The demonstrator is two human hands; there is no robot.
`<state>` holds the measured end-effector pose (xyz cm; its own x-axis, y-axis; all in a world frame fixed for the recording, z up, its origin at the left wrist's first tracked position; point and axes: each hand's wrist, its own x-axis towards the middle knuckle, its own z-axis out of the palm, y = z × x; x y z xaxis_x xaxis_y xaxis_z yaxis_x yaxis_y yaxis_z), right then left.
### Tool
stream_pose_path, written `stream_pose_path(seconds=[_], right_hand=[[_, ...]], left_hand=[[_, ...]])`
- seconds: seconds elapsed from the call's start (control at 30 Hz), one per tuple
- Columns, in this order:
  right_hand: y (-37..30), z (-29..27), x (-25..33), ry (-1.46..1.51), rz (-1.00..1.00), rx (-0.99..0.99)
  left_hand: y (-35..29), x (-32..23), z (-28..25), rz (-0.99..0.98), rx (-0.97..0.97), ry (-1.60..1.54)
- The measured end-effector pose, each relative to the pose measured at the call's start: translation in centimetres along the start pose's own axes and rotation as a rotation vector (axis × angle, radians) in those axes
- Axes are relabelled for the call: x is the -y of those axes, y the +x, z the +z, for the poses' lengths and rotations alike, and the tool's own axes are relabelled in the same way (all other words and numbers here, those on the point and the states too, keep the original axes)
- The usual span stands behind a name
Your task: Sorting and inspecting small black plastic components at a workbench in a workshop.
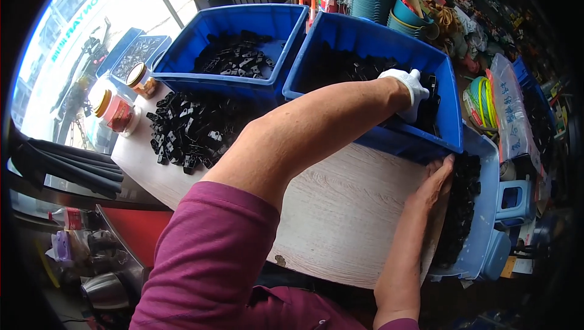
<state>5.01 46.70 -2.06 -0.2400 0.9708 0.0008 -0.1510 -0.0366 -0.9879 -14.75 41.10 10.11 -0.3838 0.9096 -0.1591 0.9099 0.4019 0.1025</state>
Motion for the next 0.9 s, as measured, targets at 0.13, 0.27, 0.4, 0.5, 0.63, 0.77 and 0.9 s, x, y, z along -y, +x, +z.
stream_pose_path(seconds=[0.13, 0.27, 0.4, 0.5, 0.63, 0.77, 0.9], right_hand=[[-0.3, -0.1, 0.5, -0.012, 0.001, -0.023], [0.2, -0.3, 0.1, -0.005, -0.008, -0.029], [-0.2, 0.0, 0.3, -0.022, -0.02, -0.023], [0.0, -0.2, 0.2, -0.029, -0.014, -0.021], [0.0, -0.5, 0.3, -0.026, -0.007, 0.0], [0.2, -0.4, 0.3, -0.055, -0.002, -0.023], [-0.6, 0.1, 0.8, -0.065, -0.023, -0.03]], left_hand=[[-0.3, -0.5, -0.4, 0.05, 0.012, 0.026], [-0.3, -0.8, -0.4, 0.026, 0.043, 0.056], [-0.1, -0.1, 0.5, 0.02, 0.035, 0.032], [0.7, -0.5, 0.3, 0.012, 0.058, 0.056], [0.9, -0.8, 0.3, 0.057, 0.025, 0.033], [0.4, -0.5, 0.4, 0.063, 0.01, 0.057], [0.5, -0.9, 0.5, 0.035, 0.03, 0.065]])
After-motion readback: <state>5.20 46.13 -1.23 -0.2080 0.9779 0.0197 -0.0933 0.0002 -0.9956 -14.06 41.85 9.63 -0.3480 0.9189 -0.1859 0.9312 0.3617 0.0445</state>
